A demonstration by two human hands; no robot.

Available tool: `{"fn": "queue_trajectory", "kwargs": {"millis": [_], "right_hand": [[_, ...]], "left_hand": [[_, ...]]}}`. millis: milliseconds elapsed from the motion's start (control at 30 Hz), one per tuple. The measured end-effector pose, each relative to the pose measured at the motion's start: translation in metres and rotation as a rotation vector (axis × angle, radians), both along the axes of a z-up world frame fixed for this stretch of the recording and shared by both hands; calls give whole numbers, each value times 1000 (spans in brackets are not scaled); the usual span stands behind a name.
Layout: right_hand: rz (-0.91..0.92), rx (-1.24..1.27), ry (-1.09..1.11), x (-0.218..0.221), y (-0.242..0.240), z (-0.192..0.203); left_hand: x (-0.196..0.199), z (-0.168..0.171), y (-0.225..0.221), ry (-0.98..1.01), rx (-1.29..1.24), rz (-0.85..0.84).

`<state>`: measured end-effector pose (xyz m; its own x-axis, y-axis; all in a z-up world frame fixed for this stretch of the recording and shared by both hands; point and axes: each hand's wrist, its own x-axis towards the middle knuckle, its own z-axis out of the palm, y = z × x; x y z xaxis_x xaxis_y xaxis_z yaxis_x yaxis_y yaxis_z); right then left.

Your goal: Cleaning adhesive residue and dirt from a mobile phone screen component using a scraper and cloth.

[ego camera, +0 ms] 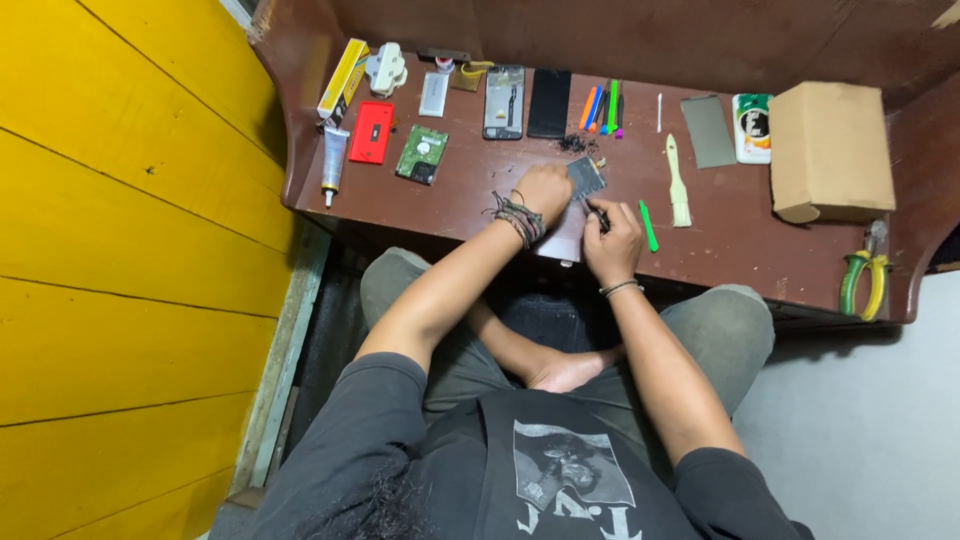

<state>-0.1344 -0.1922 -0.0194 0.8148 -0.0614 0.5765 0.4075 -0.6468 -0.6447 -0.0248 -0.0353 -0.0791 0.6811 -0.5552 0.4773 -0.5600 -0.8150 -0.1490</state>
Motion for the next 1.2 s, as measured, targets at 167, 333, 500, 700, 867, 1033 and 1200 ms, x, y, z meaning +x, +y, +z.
{"fn": "queue_trajectory", "kwargs": {"millis": [167, 333, 500, 700, 867, 1033, 1200], "right_hand": [[-18, 29, -6, -1, 0, 4], [-47, 70, -5, 1, -2, -1], [-69, 61, 18, -3, 1, 8], [-55, -133, 58, -5, 5, 8], [-28, -322, 58, 0, 5, -9], [-32, -387, 90, 0, 5, -10], [-23, -407, 77, -2, 7, -6]], "left_hand": [[8, -12, -14, -174, 67, -72], [25, -32, -23, -141, 107, -29], [20, -24, -19, 5, 86, 71], [13, -8, -1, 195, 30, 81], [8, 6, 9, 337, -62, 46], [2, 29, 14, 482, -282, 72], [7, 34, 23, 713, -471, 155]]}}
